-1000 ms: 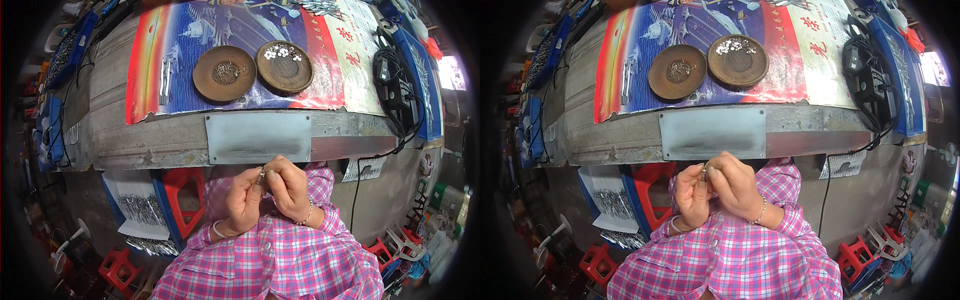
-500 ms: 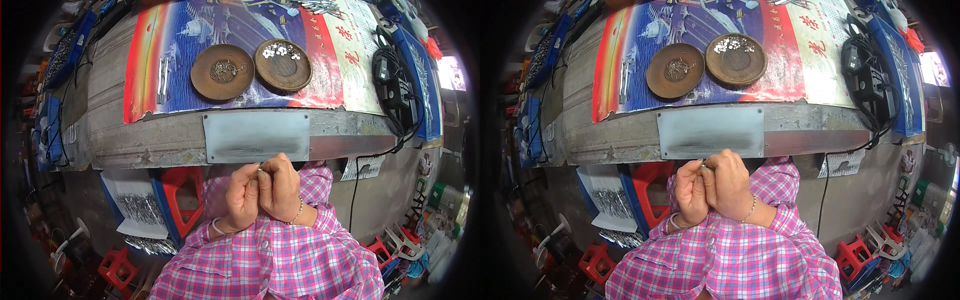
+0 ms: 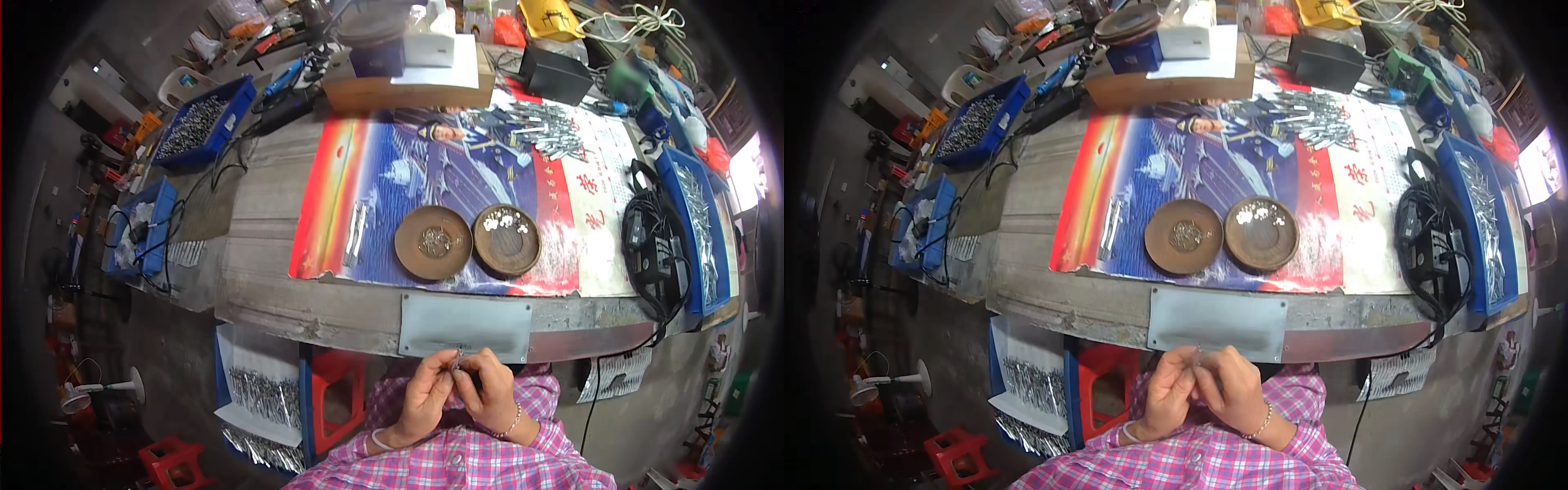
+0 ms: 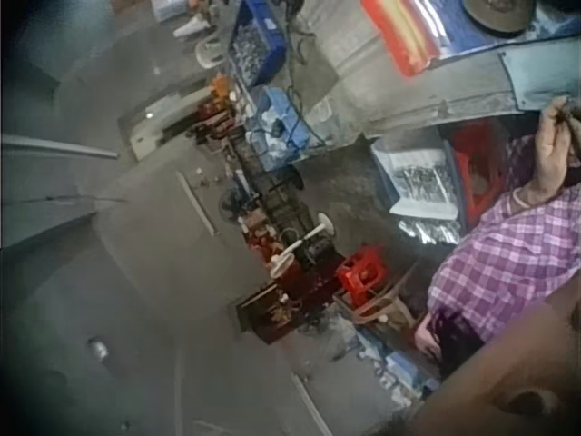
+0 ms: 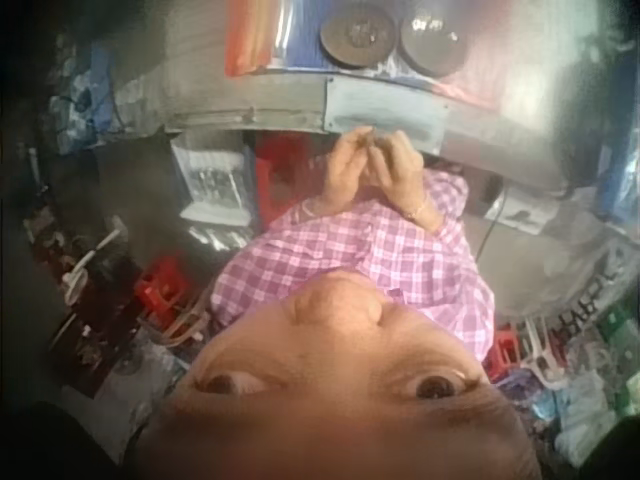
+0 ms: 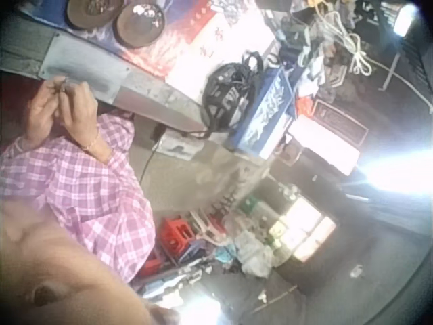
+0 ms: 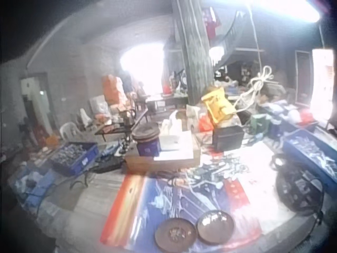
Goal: The person picks small metal and plastic components from shallow bowls and assembles them together by hand.
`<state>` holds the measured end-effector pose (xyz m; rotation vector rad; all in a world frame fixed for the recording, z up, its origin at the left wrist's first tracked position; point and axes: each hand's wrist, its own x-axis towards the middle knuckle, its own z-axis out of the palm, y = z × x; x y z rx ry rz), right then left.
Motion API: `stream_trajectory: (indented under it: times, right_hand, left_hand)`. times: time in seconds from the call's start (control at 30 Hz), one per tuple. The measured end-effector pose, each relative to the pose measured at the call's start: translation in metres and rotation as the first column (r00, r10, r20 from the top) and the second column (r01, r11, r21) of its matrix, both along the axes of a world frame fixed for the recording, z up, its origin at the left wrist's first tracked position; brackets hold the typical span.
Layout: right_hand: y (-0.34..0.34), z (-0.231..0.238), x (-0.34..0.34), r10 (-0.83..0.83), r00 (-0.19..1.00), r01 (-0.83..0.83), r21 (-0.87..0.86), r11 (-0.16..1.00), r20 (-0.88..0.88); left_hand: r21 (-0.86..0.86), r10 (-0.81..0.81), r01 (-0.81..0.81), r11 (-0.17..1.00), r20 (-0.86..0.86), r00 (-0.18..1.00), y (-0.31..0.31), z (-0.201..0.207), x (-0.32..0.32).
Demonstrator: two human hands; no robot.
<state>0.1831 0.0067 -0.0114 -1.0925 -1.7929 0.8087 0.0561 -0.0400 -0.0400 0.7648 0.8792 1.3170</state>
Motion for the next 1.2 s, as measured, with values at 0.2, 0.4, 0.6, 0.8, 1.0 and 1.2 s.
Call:
stream_trajectory:
  times: [0.2, 0.4, 0.6, 0.8, 1.0, 1.2]
  right_hand:
    - [0.0030, 0.0024, -0.0026, -0.001, 0.999, 0.000, -0.022, 1.000, -0.034]
    - [0.0044, 0.0062, -0.0011, 0.021, 0.998, -0.025, -0.064, 0.998, -0.055]
    - [0.0009, 0.0070, 0.0001, 0.031, 0.997, -0.036, -0.082, 0.996, -0.068]
    - [-0.0005, 0.0069, -0.0001, 0.023, 0.997, -0.032, -0.118, 0.993, -0.077]
    - [0.0024, 0.0042, -0.0004, 0.019, 0.996, -0.029, -0.118, 0.993, -0.083]
    - [0.0032, 0.0035, -0.0011, 0.016, 0.997, -0.025, -0.127, 0.992, -0.072]
  left_hand:
    - [0.003, 0.030, -0.030, 1.000, -0.018, 0.999, 0.0048, 0.0027, 0.0023]
    - [0.056, -0.001, -0.001, 0.998, 0.045, 0.999, 0.0059, 0.0013, 0.0006]
    - [0.069, -0.013, 0.008, 0.998, 0.067, 0.998, 0.0014, 0.0013, 0.0006]
    - [0.064, 0.008, -0.009, 0.998, 0.007, 1.000, 0.0014, 0.0043, 0.0039]
    - [0.062, 0.017, -0.016, 0.998, -0.013, 1.000, 0.0033, 0.0047, 0.0025]
    - [0.065, -0.001, 0.000, 0.998, 0.002, 1.000, 0.0039, 0.0015, 0.0008]
